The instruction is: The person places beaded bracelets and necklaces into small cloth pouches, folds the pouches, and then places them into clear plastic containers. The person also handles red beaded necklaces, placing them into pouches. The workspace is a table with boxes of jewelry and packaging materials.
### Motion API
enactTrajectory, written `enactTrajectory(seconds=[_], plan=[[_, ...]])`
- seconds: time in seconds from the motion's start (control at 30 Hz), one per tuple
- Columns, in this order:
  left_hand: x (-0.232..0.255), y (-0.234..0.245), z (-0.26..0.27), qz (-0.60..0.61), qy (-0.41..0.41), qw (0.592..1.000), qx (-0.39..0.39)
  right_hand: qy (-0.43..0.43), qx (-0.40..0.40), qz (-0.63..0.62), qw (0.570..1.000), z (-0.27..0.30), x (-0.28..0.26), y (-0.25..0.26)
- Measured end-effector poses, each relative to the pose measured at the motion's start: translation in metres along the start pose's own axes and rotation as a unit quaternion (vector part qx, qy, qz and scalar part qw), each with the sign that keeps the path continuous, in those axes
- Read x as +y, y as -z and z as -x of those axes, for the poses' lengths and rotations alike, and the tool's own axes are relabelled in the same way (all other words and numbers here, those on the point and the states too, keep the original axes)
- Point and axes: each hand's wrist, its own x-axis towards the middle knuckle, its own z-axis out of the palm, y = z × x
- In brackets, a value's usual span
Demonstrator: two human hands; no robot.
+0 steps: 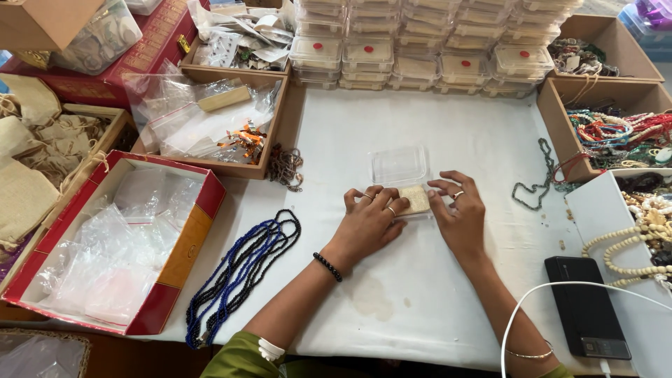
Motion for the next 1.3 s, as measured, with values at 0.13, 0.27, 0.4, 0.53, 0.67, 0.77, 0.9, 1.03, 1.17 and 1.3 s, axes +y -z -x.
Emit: enactTrajectory(seconds=[0.13, 0.27, 0.4, 0.53, 0.67, 0.77, 0.9, 1.03, 1.17, 1.3], plan=[[-0.003, -0.003, 0.000, -0.010, 0.002, 1.000, -0.017, 0.083, -0.023, 0.061, 0.994, 0.001, 0.011, -0.002], [-0.017, 0.001, -0.003, 0.015, -0.020, 1.000, -0.013, 0.033, -0.048, 0.034, 0.998, -0.002, 0.018, -0.003], [-0.029, 0.020, -0.008, 0.053, 0.029, 0.996, -0.070, 0.027, -0.089, -0.043, 0.995, -0.004, 0.027, -0.005], [-0.033, 0.040, -0.011, 0.039, 0.013, 0.998, -0.054, -0.070, -0.123, -0.152, 0.978, -0.007, 0.024, 0.001], [-0.035, 0.045, -0.011, 0.054, 0.047, 0.994, -0.077, -0.105, -0.126, -0.183, 0.969, -0.007, 0.029, 0.002], [-0.040, 0.040, -0.009, 0.047, 0.027, 0.996, -0.075, -0.102, -0.121, -0.250, 0.955, -0.009, 0.033, 0.004], [-0.042, 0.040, -0.008, 0.059, 0.008, 0.996, -0.060, -0.145, -0.106, -0.268, 0.946, -0.012, 0.029, 0.008], [-0.039, 0.049, -0.013, 0.081, 0.049, 0.992, -0.085, -0.125, -0.133, -0.220, 0.958, -0.010, 0.024, 0.009], [-0.052, 0.050, -0.013, 0.180, 0.055, 0.978, -0.090, -0.131, -0.125, -0.213, 0.960, -0.009, 0.015, 0.011], [-0.073, 0.052, -0.007, 0.287, 0.009, 0.956, -0.067, -0.132, -0.124, -0.210, 0.961, -0.009, 0.014, 0.010]])
